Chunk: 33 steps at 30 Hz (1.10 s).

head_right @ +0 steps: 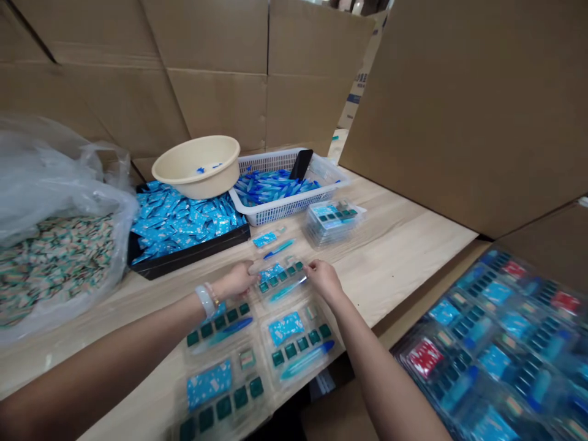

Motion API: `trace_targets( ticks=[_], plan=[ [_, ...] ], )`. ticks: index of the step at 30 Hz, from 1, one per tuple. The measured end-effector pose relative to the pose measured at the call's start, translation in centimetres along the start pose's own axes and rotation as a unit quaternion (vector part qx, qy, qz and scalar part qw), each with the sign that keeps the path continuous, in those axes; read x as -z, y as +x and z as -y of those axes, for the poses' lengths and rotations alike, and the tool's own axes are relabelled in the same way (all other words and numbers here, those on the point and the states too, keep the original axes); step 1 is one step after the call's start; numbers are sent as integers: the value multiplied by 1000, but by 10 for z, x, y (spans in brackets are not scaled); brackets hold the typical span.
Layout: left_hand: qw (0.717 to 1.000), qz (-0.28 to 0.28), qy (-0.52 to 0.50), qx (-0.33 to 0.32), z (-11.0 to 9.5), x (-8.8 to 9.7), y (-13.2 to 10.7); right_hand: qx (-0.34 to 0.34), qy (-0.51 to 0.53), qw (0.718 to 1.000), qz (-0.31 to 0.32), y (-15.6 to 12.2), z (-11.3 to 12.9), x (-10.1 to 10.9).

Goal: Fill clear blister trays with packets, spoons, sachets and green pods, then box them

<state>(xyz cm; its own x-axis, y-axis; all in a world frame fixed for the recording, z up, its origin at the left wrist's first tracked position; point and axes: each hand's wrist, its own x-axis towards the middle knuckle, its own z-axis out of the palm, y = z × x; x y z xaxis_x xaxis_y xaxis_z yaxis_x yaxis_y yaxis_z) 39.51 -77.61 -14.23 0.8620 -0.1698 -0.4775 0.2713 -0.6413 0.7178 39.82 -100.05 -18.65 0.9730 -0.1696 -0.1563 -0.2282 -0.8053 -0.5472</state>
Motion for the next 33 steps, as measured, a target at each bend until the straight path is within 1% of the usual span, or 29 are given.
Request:
trace_targets(
  ticks=[4, 5, 7, 10, 12, 14, 15, 17, 19, 20, 21, 22, 23, 24, 25, 26, 27, 28, 29, 30, 31, 32, 33],
  plan=[
    [999, 15, 1, -28, 3, 0, 5, -12, -10, 1000, 3, 0, -2, 0],
    [999, 13, 20, -36, 5, -2, 6, -14, -13, 1000, 5, 0, -3, 1],
    [995, -2, 91, -47, 9, -6, 8, -14, -26, 1000, 10, -4, -5, 2],
    [980, -35, 186, -60, 13, -9, 6, -11, -81, 996, 20, -14, -5, 4],
    [974, -48, 210, -71, 13, -10, 2, 1, -137, 990, -13, -20, 1, 3],
    [967, -68, 232, -82, 10, -12, -2, 57, -185, 979, -65, -24, 9, -2],
    [959, -81, 253, -103, 7, -14, -5, 99, -202, 971, -81, -25, 13, -5],
    [928, -101, 315, -172, 2, -19, -10, 186, -224, 954, -77, -24, 19, -12],
    [888, -110, 375, -243, 1, -22, -20, 247, -234, 939, -52, -24, 19, -16],
    [874, -116, 387, -268, 4, -20, -27, 268, -233, 934, -43, -24, 17, -16],
    [870, -126, 383, -284, 11, -15, -36, 285, -228, 930, -40, -24, 14, -16],
    [870, -142, 369, -296, 23, -6, -47, 302, -218, 927, -42, -23, 12, -14],
    [871, -159, 350, -305, 40, 6, -60, 316, -205, 925, -48, -21, 10, -14],
    [875, -177, 330, -306, 62, 21, -77, 318, -190, 926, -74, -18, 11, -15],
    [883, -198, 312, -291, 89, 37, -96, 304, -167, 931, -114, -15, 17, -19],
    [892, -218, 298, -260, 117, 54, -119, 297, -139, 937, -122, -14, 28, -25],
    [902, -245, 284, -212, 147, 69, -143, 296, -105, 943, -106, -17, 46, -35],
    [909, -272, 280, -148, 175, 81, -166, 303, -68, 948, -70, -24, 69, -47],
    [913, -282, 282, -89, 201, 89, -188, 317, -29, 948, -21, -37, 98, -60],
    [917, -277, 284, -53, 223, 94, -205, 341, 0, 940, 36, -53, 129, -76],
    [921, -268, 281, -32, 240, 95, -218, 371, 14, 923, 104, -71, 162, -92],
    [925, -261, 276, -21, 252, 94, -227, 407, 19, 895, 182, -91, 194, -110],
    [929, -257, 267, -19, 260, 91, -233, 451, 17, 857, 248, -110, 223, -127]
  ],
)
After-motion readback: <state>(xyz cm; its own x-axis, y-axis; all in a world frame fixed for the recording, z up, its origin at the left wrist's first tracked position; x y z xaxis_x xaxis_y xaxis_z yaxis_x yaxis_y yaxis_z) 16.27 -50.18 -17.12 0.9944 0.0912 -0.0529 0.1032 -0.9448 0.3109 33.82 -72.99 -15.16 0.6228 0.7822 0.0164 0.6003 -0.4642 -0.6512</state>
